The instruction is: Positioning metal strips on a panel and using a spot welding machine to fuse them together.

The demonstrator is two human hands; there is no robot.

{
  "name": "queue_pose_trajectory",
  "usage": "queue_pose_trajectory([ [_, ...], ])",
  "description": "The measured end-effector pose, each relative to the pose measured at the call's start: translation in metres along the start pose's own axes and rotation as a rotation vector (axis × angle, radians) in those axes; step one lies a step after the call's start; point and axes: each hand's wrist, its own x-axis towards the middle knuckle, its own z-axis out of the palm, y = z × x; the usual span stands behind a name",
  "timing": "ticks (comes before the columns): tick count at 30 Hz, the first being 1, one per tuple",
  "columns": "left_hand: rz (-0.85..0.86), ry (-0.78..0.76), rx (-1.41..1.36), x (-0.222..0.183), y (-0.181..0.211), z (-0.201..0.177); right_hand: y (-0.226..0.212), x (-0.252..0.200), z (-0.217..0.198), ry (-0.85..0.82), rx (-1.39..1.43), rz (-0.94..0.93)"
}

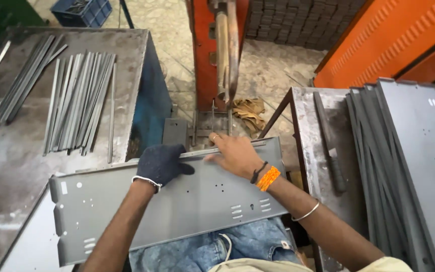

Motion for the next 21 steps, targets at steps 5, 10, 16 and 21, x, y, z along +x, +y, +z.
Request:
queue_pose_trajectory([
  [5,-0.061,0.025,0.007,-0.014,-0.028,0.000,0.034,-0.014,-0.013,0.062,0.086,-0.193],
  [10,-0.085,0.222,-0.003,-0.045,-0.060,0.008,0.048,-0.029,-0.045,0.075,0.035,-0.179],
  [16,-0.203,0.222,0.003,-0.085,-0.095,-0.004,0.035,-0.002,-0.062,0.053,0.049,-0.151],
  [21,-0.519,0.321,-0.109,-0.170,-0.161,-0.001,0.070,-0.011,-0.060,0.070,-0.020,-0.112],
])
